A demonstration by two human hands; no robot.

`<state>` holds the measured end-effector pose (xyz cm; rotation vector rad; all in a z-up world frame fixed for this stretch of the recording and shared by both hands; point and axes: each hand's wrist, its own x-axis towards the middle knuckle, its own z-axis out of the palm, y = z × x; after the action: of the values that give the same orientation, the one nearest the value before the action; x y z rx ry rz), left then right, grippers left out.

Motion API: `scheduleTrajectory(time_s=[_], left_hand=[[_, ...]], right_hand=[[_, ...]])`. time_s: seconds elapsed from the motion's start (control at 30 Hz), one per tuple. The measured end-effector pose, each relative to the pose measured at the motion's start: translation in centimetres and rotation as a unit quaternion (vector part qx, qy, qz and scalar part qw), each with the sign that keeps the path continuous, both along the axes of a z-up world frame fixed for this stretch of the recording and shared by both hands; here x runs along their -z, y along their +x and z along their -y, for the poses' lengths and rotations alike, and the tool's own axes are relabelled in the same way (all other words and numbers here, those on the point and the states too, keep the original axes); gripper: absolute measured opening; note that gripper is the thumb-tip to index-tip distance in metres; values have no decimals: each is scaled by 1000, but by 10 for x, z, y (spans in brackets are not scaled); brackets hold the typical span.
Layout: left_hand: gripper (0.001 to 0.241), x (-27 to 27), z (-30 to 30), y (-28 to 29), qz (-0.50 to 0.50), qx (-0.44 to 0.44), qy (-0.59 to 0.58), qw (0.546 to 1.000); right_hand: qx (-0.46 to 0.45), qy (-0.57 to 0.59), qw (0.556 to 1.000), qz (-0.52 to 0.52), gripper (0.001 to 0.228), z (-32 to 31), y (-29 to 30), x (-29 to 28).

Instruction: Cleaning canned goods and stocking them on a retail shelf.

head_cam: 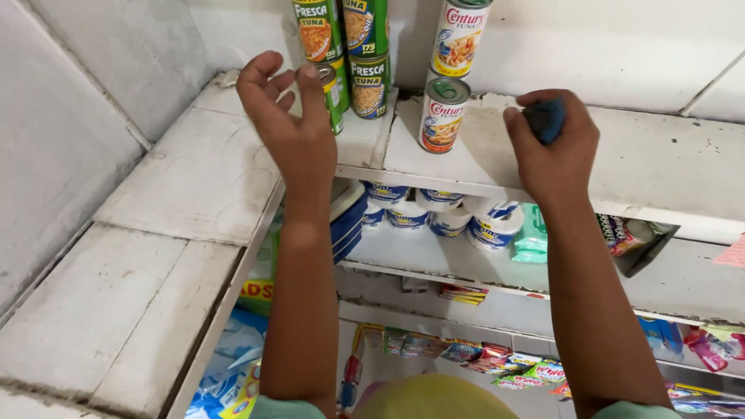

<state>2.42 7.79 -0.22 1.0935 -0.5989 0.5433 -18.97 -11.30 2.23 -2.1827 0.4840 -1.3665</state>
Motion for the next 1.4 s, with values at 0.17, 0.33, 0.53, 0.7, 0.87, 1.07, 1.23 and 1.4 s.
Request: scheduleTrajectory(time_s=[0.17, 0.33, 0.53, 0.7, 0.87, 1.07, 1.23, 1.4], left_hand=[[61, 27, 15, 38, -29, -6, 23, 999], [75, 22, 16, 49, -58, 10, 50, 997], [84, -6, 10, 63, -143, 120, -15, 982], [85, 4, 19, 69, -150, 165, 31, 974], [85, 2, 18, 64, -154, 215, 62, 962], [90, -1, 15, 61, -171, 184, 109, 962], [92, 0, 16, 61, -165, 180, 105, 964], [92, 4, 16, 63, -158, 177, 116, 964]], right_hand=[[-26, -43, 999, 22, 21, -2, -3, 5], [-145, 37, 982, 114, 36, -58, 18, 7], [-254, -2, 964, 82, 75, -90, 121, 36], [-120, 257, 957, -60, 105, -100, 160, 9], [-174, 282, 941, -64, 62, -76, 175, 20], [-188, 277, 938, -88, 51, -87, 176, 10], [-197, 370, 908, -2, 69, -72, 177, 12], [-301, 457, 829, 114, 35, -61, 183, 14]])
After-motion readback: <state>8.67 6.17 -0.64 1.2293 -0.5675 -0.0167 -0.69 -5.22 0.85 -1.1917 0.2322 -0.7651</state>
